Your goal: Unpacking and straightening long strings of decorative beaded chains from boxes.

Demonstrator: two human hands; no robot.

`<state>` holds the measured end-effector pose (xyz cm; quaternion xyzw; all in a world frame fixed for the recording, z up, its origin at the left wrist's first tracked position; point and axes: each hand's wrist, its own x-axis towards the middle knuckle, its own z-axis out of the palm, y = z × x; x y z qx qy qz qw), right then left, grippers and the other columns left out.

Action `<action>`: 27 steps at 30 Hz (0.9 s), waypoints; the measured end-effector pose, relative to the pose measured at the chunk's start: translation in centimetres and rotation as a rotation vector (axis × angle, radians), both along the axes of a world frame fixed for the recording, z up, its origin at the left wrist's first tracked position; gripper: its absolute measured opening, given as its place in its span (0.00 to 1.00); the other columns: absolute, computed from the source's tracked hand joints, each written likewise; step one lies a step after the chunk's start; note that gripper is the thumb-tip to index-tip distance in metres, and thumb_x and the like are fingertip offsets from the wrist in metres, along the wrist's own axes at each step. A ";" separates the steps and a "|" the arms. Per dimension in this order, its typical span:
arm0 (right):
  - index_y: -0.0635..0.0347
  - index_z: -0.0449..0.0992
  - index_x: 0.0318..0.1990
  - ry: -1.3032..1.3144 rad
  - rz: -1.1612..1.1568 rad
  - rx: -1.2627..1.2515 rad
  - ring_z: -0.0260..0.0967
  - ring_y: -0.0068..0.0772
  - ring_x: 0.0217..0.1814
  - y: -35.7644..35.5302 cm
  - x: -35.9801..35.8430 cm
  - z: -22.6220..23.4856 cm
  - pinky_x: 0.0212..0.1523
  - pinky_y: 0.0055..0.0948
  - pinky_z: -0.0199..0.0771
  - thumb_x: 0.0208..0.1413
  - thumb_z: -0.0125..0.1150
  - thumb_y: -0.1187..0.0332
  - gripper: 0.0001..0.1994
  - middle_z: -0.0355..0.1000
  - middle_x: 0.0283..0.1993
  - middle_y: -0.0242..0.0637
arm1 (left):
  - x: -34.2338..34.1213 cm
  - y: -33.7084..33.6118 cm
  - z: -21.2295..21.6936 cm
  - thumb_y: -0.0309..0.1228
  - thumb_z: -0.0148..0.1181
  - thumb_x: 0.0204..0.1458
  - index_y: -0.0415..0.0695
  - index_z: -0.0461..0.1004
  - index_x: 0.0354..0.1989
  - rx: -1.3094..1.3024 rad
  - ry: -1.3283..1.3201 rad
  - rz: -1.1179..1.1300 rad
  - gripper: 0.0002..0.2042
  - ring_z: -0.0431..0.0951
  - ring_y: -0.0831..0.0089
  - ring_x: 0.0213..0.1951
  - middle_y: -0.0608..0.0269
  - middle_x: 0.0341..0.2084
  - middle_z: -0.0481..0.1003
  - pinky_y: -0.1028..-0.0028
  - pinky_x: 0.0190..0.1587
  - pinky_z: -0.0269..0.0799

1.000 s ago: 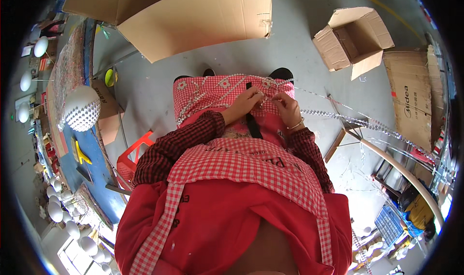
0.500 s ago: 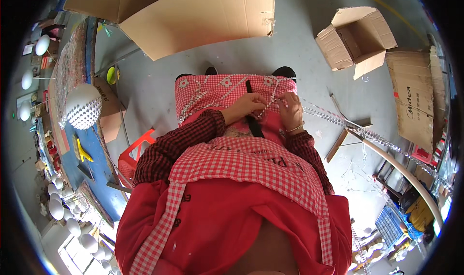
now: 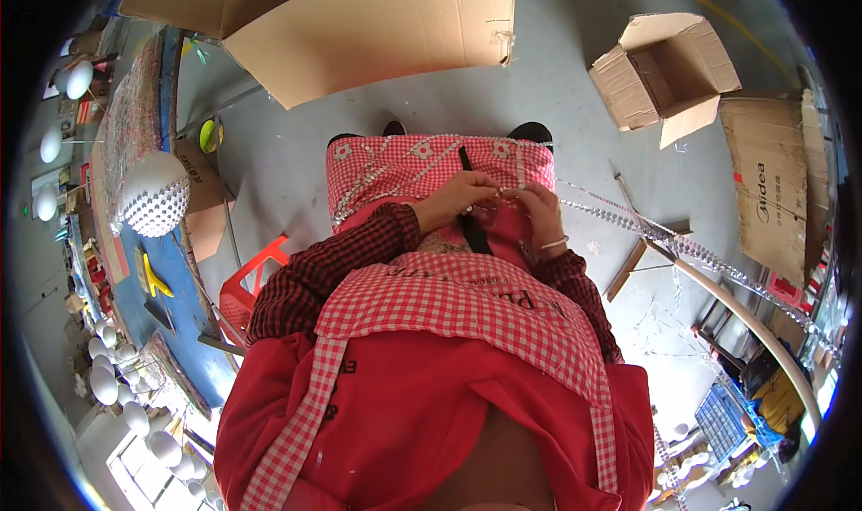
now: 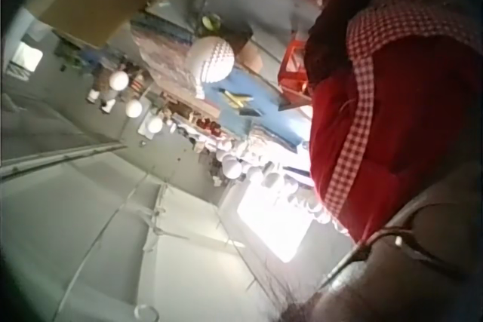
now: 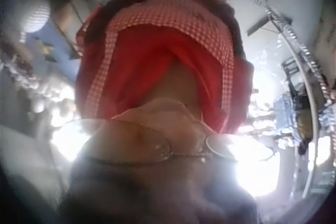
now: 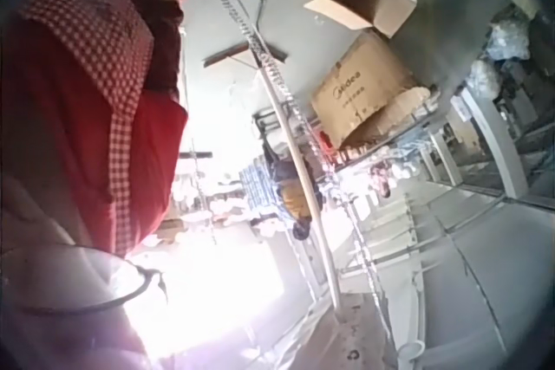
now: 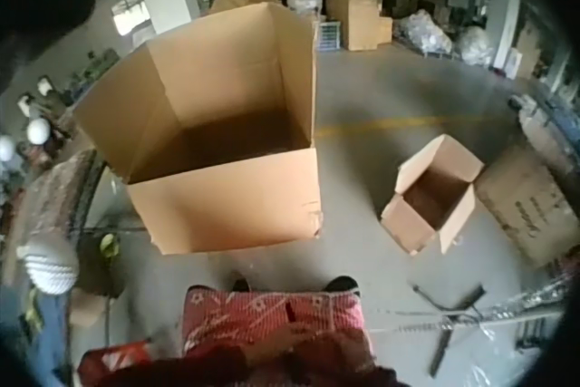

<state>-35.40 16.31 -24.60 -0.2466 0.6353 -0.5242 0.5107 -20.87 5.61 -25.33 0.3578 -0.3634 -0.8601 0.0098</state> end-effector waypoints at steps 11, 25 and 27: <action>0.69 0.63 0.50 -0.456 -0.146 -0.073 0.67 0.30 0.38 -3.0 -6.1 7.5 0.36 0.26 0.67 0.53 0.46 0.66 0.19 0.69 0.37 0.41 | 0.0 -0.1 0.3 0.30 0.53 0.48 0.35 0.71 0.38 -0.603 0.019 -0.382 0.12 0.72 0.78 0.27 0.62 0.22 0.73 0.79 0.31 0.68; 0.66 0.69 0.42 0.025 0.784 -0.043 0.64 0.22 0.30 -4.8 -6.3 8.7 0.29 0.23 0.65 0.51 0.54 0.64 0.15 0.67 0.28 0.34 | -3.3 -6.1 13.2 0.29 0.54 0.49 0.38 0.69 0.41 -0.543 0.228 -0.282 0.12 0.69 0.80 0.30 0.66 0.27 0.70 0.82 0.32 0.65; 0.64 0.70 0.41 0.094 0.734 -0.013 0.58 0.17 0.20 -4.5 -8.8 10.6 0.20 0.18 0.59 0.52 0.52 0.66 0.12 0.65 0.24 0.30 | -3.2 -6.9 12.7 0.29 0.54 0.48 0.38 0.69 0.41 -0.730 0.236 -0.338 0.13 0.69 0.79 0.29 0.65 0.26 0.70 0.80 0.32 0.66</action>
